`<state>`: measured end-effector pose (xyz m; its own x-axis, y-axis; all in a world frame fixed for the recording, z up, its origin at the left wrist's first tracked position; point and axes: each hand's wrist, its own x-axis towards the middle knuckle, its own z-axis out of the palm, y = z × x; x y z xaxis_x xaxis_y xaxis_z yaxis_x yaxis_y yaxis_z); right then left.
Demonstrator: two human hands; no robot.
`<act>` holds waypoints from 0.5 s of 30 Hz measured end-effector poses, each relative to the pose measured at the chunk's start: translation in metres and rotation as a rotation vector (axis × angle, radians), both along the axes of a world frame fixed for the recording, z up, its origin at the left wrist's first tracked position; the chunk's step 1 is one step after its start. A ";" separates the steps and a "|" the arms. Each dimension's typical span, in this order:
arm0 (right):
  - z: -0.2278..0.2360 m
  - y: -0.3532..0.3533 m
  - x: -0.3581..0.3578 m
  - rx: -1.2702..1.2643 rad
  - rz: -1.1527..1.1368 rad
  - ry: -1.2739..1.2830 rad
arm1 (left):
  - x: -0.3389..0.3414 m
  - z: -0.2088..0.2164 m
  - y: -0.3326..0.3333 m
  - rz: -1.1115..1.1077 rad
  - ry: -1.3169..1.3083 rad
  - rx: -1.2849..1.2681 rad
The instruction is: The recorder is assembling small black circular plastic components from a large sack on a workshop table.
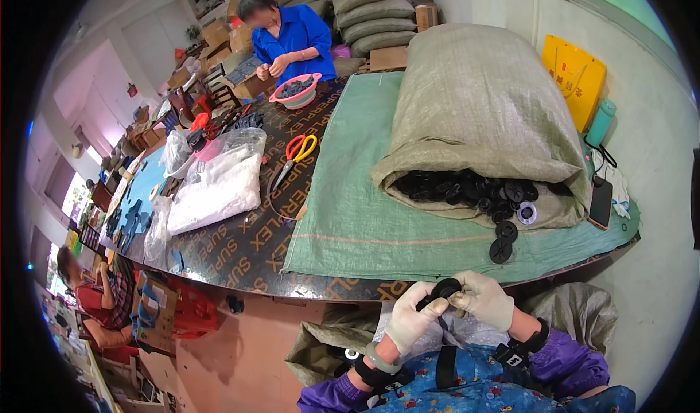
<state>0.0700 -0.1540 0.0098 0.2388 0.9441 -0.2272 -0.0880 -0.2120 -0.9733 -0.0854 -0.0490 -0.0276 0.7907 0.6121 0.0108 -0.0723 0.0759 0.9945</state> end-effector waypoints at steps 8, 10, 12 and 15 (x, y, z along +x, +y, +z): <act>-0.007 -0.012 -0.005 0.142 -0.067 -0.458 | -0.002 0.023 -0.001 -0.005 0.058 0.407; -0.005 -0.013 -0.007 0.109 -0.077 -0.389 | -0.002 0.022 -0.003 0.018 0.054 0.481; -0.006 -0.012 -0.009 0.067 -0.105 -0.292 | 0.004 0.014 -0.004 0.028 0.053 0.469; -0.012 -0.010 -0.008 0.009 -0.120 -0.158 | 0.006 0.005 0.002 -0.026 0.035 0.266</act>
<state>0.0617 -0.1639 -0.0027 0.3819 0.9085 -0.1694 0.0420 -0.2002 -0.9789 -0.0797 -0.0475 -0.0228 0.8091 0.5705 0.1410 -0.0391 -0.1871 0.9816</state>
